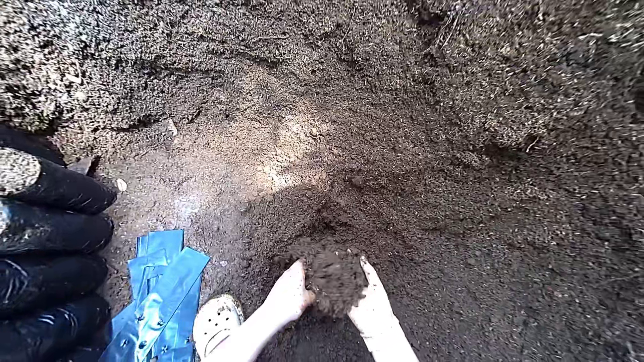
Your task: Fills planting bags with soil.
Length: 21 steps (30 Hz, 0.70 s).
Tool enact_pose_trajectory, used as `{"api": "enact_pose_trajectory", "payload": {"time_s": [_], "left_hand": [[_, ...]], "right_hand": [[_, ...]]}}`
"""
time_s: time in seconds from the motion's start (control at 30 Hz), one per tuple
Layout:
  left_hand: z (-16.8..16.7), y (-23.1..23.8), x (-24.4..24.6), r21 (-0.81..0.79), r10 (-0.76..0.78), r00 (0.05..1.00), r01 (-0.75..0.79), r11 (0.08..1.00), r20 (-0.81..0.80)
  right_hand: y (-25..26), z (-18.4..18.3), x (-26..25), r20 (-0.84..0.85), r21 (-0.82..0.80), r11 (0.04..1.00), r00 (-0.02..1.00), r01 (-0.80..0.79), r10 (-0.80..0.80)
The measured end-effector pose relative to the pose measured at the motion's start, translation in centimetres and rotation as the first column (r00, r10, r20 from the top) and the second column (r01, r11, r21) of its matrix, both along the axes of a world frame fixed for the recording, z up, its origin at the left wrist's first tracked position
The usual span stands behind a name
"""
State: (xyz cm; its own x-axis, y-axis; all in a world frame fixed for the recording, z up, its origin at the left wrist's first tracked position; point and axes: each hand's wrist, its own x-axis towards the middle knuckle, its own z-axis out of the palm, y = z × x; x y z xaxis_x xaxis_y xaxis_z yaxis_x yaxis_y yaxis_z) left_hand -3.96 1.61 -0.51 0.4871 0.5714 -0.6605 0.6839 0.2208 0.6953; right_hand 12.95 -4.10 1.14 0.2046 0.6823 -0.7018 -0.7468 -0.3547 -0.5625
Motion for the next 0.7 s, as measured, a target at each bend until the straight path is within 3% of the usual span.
{"api": "enact_pose_trajectory", "payload": {"time_s": [0.07, 0.13, 0.17, 0.23, 0.3, 0.4, 0.47, 0.53, 0.57, 0.63, 0.67, 0.7], "left_hand": [[0.2, -0.5, -0.2, 0.026, -0.010, 1.000, 0.010, 1.000, 0.022], [0.1, -1.0, -0.3, 0.059, -0.030, 0.997, 0.026, 0.998, 0.068], [0.0, -1.2, -0.4, 0.078, -0.042, 0.996, 0.036, 0.996, 0.083], [-0.2, -1.4, -0.6, 0.106, -0.064, 0.994, 0.055, 0.993, 0.086], [-0.1, -1.6, -0.8, 0.124, -0.074, 0.994, 0.065, 0.990, 0.076], [-0.1, -2.2, -1.0, 0.155, -0.093, 0.994, 0.082, 0.984, 0.064], [-0.4, -2.3, -1.2, 0.160, -0.071, 0.996, 0.061, 0.985, 0.060], [-0.8, -2.1, -1.3, 0.132, -0.043, 0.996, 0.032, 0.991, 0.079], [-0.9, -1.9, -1.5, 0.119, -0.032, 0.995, 0.020, 0.993, 0.098], [-1.2, -1.6, -1.7, 0.099, -0.006, 0.990, -0.008, 0.995, 0.138], [-1.5, -1.6, -1.8, 0.095, 0.000, 0.989, -0.014, 0.995, 0.145], [-1.5, -1.7, -1.8, 0.090, -0.010, 0.990, -0.003, 0.996, 0.138]], "right_hand": [[-0.4, 1.0, -0.7, 0.195, -0.036, 0.997, 0.978, -0.062, 0.068], [-0.9, 1.7, -1.4, 0.425, -0.116, 0.956, 0.857, -0.268, 0.292], [-1.0, 2.0, -1.8, 0.520, -0.189, 0.902, 0.740, -0.388, 0.427], [-1.1, 1.8, -2.4, 0.687, -0.332, 0.730, 0.377, -0.598, 0.621], [-1.3, 0.8, -3.4, 0.785, -0.446, 0.607, 0.039, -0.658, 0.618], [-0.7, 0.0, -5.2, 0.674, -0.694, 0.406, -0.340, -0.594, 0.656], [0.3, 0.0, -6.1, 0.531, -0.817, 0.253, -0.505, -0.518, 0.681], [1.9, 0.8, -5.4, 0.471, -0.819, 0.125, -0.532, -0.561, 0.703], [3.0, 1.4, -4.0, 0.503, -0.754, 0.097, -0.476, -0.650, 0.721], [6.0, 2.3, 0.3, 0.618, -0.599, 0.210, -0.281, -0.773, 0.734], [7.9, 2.6, 3.1, 0.683, -0.584, 0.320, -0.238, -0.746, 0.691], [9.8, 2.4, 6.3, 0.735, -0.607, 0.438, -0.259, -0.663, 0.627]]}}
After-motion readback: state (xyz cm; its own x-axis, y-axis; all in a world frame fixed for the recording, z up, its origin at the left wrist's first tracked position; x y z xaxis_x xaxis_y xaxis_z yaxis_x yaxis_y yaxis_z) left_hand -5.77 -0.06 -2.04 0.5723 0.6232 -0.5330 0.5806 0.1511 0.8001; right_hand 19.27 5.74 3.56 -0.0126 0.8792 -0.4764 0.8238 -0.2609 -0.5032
